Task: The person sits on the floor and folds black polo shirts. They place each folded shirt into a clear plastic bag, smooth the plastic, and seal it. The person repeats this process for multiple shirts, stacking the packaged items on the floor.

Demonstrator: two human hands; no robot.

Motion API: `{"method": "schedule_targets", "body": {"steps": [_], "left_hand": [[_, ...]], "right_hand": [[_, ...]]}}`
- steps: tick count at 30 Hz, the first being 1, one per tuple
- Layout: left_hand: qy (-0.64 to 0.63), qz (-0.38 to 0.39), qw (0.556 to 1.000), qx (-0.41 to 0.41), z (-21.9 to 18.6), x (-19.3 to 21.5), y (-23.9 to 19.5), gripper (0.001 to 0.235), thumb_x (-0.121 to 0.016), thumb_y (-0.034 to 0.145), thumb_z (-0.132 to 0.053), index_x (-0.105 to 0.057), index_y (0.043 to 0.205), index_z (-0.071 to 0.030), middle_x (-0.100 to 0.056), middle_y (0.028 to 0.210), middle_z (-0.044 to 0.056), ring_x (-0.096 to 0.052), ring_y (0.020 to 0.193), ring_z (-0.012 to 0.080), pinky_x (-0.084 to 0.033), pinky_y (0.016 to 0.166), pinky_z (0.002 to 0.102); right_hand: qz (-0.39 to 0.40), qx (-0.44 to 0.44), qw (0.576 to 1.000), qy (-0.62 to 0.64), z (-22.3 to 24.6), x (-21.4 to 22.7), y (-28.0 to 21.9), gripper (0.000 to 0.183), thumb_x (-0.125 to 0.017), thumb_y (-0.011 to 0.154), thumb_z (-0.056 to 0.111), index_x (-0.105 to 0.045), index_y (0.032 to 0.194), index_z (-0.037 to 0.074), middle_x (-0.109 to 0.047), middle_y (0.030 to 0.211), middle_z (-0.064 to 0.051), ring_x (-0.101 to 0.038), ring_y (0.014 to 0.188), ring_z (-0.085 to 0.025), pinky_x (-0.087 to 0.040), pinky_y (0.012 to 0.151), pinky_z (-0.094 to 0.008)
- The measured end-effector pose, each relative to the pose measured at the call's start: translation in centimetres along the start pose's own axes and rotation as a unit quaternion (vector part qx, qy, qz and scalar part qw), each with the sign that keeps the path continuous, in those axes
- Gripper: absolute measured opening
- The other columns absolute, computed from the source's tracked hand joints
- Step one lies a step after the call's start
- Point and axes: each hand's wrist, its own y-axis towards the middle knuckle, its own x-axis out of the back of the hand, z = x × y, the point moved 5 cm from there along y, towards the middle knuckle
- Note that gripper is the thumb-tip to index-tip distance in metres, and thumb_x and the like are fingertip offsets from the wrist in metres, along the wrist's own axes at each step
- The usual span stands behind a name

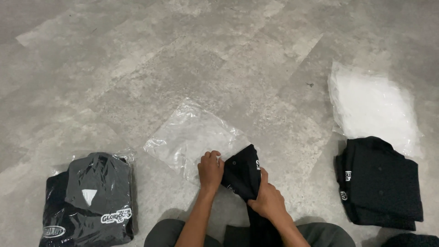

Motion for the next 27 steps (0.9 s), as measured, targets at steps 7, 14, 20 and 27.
{"method": "schedule_targets", "body": {"steps": [7,14,20,27], "left_hand": [[0.0,-0.011,0.996,-0.091,-1.7,1.7,0.6,0.003,-0.069,0.098,-0.013,-0.072,0.098,-0.014,-0.066,0.086,0.003,-0.062,0.078,0.0209,-0.05,0.064,0.039],[0.01,-0.033,0.985,-0.171,-2.2,2.3,0.2,0.011,-0.066,0.103,-0.017,-0.072,0.112,-0.013,-0.065,0.098,0.002,-0.063,0.086,0.022,-0.05,0.065,0.037],[0.028,-0.029,0.965,-0.259,-2.9,2.5,-1.9,0.015,-0.07,0.099,-0.006,-0.069,0.112,-0.013,-0.057,0.094,0.002,-0.056,0.082,0.0225,-0.042,0.061,0.038],[-0.017,-0.056,0.952,-0.3,-5.8,4.6,-3.3,0.008,-0.07,0.1,-0.002,-0.069,0.105,-0.007,-0.053,0.086,0.005,-0.053,0.074,0.0199,-0.043,0.058,0.035]], "right_hand": [[0.03,0.065,0.997,-0.006,1.2,-0.7,1.7,0.113,-0.079,0.079,0.027,-0.004,0.165,0.033,-0.068,0.109,-0.014,-0.069,0.09,-0.038,-0.051,0.065,-0.046],[0.045,0.061,0.997,0.016,1.6,-0.6,1.8,0.112,-0.082,0.079,0.027,-0.008,0.163,0.029,-0.069,0.112,-0.014,-0.07,0.094,-0.038,-0.053,0.07,-0.046],[0.026,0.071,0.997,0.026,2.0,0.2,1.6,0.111,-0.082,0.077,0.023,-0.012,0.162,0.031,-0.071,0.116,-0.015,-0.071,0.101,-0.038,-0.056,0.075,-0.047],[-0.024,0.091,0.993,0.068,0.5,-1.5,4.4,0.117,-0.081,0.079,0.025,-0.003,0.166,0.023,-0.07,0.123,-0.019,-0.071,0.103,-0.041,-0.057,0.075,-0.051]]}}
